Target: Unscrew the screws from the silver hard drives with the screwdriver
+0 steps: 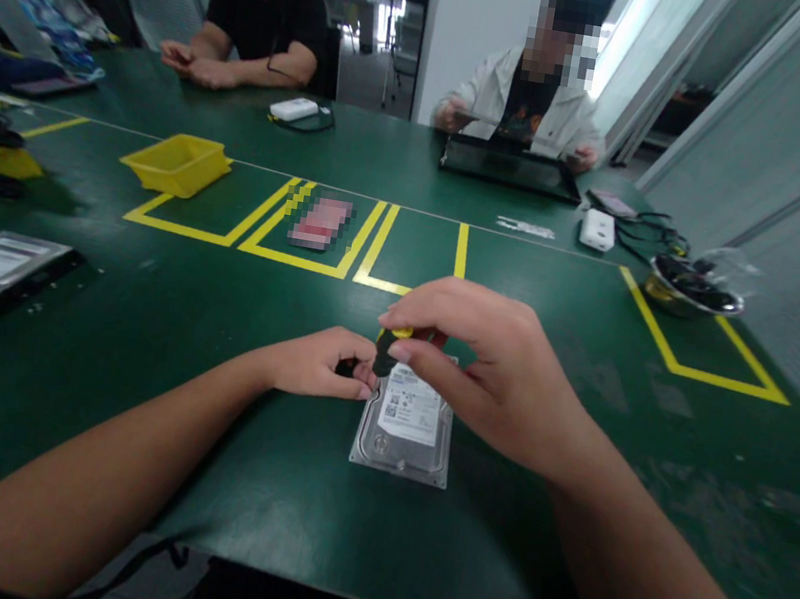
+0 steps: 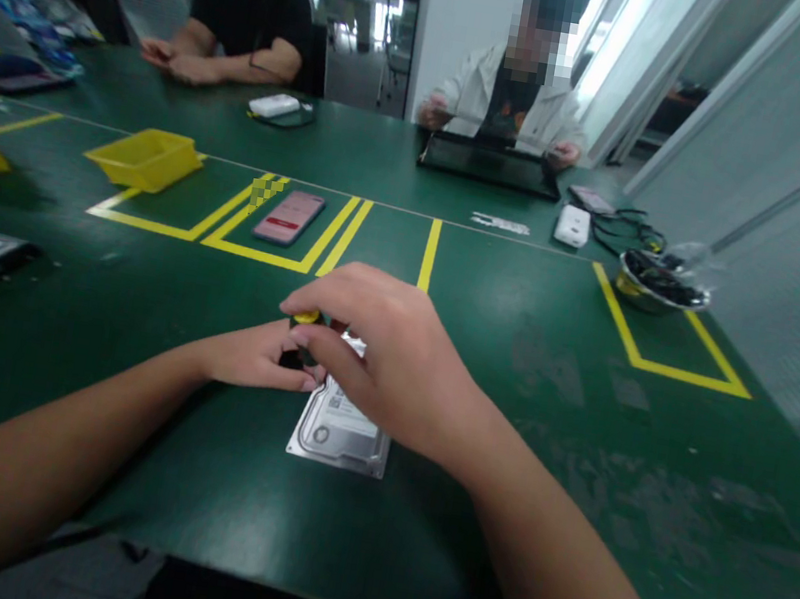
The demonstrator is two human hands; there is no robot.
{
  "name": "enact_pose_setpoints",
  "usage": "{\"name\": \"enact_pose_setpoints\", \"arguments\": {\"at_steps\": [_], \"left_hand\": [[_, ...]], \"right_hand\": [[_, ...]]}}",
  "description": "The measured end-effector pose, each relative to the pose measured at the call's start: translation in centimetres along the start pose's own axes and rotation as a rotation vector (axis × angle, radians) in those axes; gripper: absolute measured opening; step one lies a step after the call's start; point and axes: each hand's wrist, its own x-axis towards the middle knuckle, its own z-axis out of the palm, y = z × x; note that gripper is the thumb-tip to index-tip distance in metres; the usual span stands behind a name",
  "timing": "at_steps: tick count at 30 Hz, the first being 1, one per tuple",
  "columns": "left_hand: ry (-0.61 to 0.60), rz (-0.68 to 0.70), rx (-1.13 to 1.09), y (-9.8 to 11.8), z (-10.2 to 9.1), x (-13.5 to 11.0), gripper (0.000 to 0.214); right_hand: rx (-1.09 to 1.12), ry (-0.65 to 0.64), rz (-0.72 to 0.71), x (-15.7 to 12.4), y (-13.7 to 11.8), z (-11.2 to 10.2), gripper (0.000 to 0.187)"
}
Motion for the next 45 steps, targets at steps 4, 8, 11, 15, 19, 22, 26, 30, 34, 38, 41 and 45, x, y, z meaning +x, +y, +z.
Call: {"name": "enact_pose_setpoints", "arguments": {"at_steps": [4, 8, 11, 15, 19, 22, 26, 30, 34, 38, 41, 45], "left_hand": [[0.007, 0.009, -0.001, 0.0, 0.0, 0.0, 0.019], [0.015, 0.003, 0.007, 0.1, 0.1, 0.0, 0.019], [0.015, -0.013, 0.035, 0.2, 0.0, -0.1, 0.020], [0.013, -0.028, 0.092, 0.3, 0.0, -0.1, 0.023], [0.017, 0.006, 0.073, 0.2, 0.0, 0.0, 0.026], [0.028, 0.018, 0.048, 0.0, 0.1, 0.0, 0.028], [0.015, -0.008, 0.037, -0.2, 0.2, -0.1, 0.027], [0.010, -0.022, 0.049, 0.0, 0.0, -0.2, 0.026], [0.015, 0.018, 0.051, 0.2, -0.2, -0.1, 0.027], [0.038, 0.015, 0.082, 0.0, -0.2, -0.2, 0.027], [0.058, 0.007, 0.097, -0.1, 0.0, -0.3, 0.026], [0.053, 0.010, 0.088, 0.0, 0.0, -0.3, 0.024]], "right_hand": [[-0.009, 0.012, 0.018, 0.1, 0.0, 0.0, 0.017], [-0.008, 0.006, 0.017, 0.1, -0.1, 0.0, 0.020], [0.010, -0.008, 0.002, 0.1, -0.2, 0.0, 0.019], [0.033, -0.006, -0.009, 0.1, -0.2, 0.2, 0.016], [0.039, 0.014, -0.008, 0.1, -0.3, 0.2, 0.015], [0.052, -0.020, 0.008, 0.1, -0.4, 0.0, 0.020], [0.051, -0.055, 0.000, 0.0, -0.6, -0.2, 0.026], [0.048, -0.060, -0.028, -0.1, -0.6, -0.3, 0.029], [0.053, -0.086, -0.033, -0.3, -0.8, -0.3, 0.032], [-0.017, -0.090, 0.001, -0.4, -1.1, -0.2, 0.035], [-0.074, -0.089, 0.023, -0.4, -1.3, -0.1, 0.032], [-0.155, -0.092, 0.067, -0.3, -1.2, 0.1, 0.025]]}}
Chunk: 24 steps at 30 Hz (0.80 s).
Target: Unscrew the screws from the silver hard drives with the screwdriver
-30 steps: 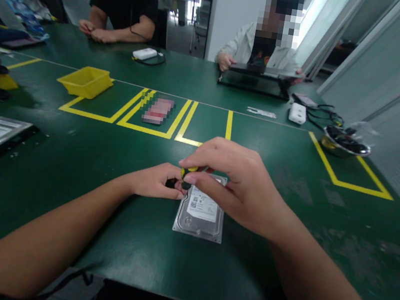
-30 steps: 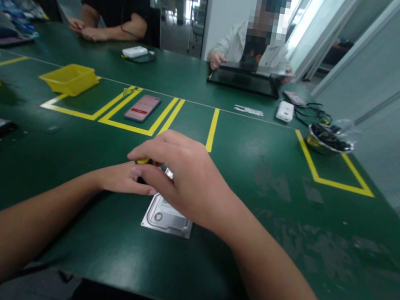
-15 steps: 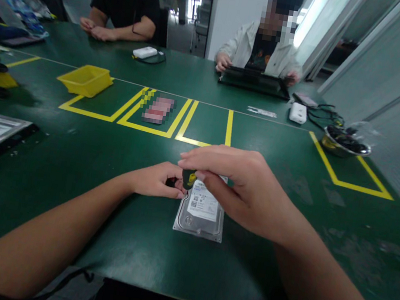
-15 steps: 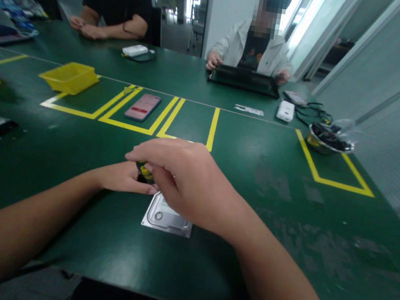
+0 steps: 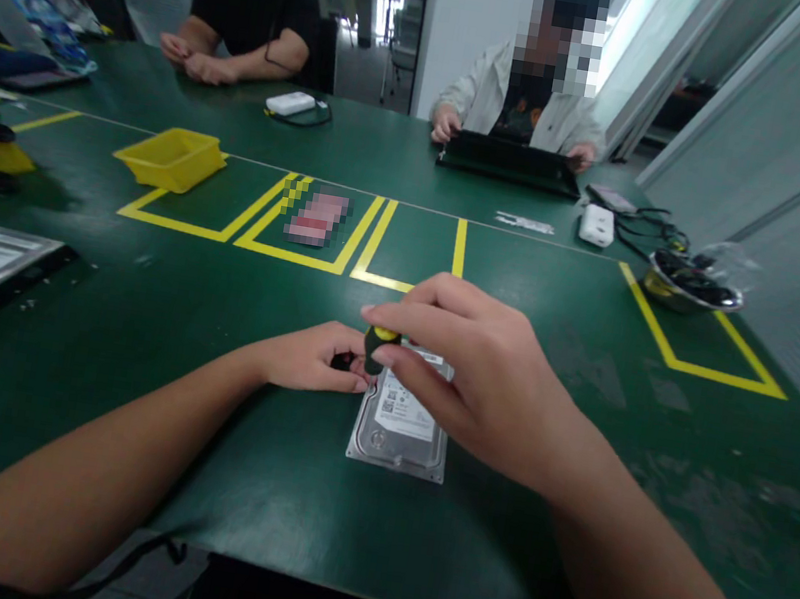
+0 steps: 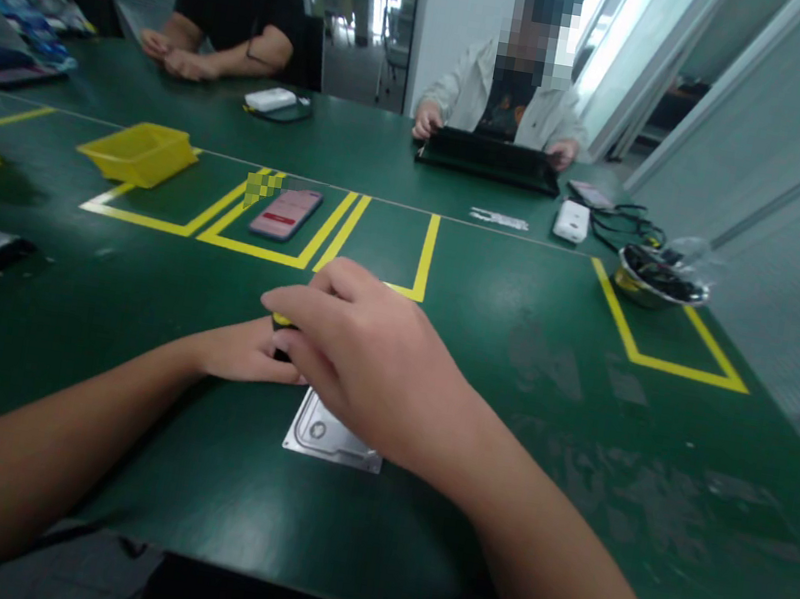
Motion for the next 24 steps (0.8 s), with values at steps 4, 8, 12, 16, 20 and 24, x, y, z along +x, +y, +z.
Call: {"name": "enact_pose_setpoints", "arguments": {"at_steps": [4, 8, 12, 16, 20, 24], "left_hand": [[-0.012, 0.017, -0.026, 0.1, 0.0, 0.1, 0.022], [-0.016, 0.005, -0.054, 0.2, 0.0, 0.2, 0.023], [-0.025, -0.010, -0.052, 0.7, -0.2, 0.3, 0.024], [-0.013, 0.007, -0.054, 1.3, -0.3, 0.3, 0.021], [-0.003, 0.015, -0.061, 1.6, -0.2, 0.3, 0.018], [-0.016, -0.010, -0.048, 1.3, -0.2, 0.2, 0.020]], "right_hand": [[-0.073, 0.049, 0.014, 0.0, 0.2, 0.4, 0.023], [-0.081, 0.107, -0.003, 0.1, 0.5, 1.0, 0.021], [-0.008, 0.147, -0.031, 0.4, 0.8, 1.6, 0.016], [0.075, 0.135, -0.090, 0.7, 1.1, 2.2, 0.014], [0.106, 0.149, -0.110, 0.9, 1.4, 2.8, 0.017], [0.150, 0.159, -0.159, 0.8, 1.5, 2.7, 0.024]]}}
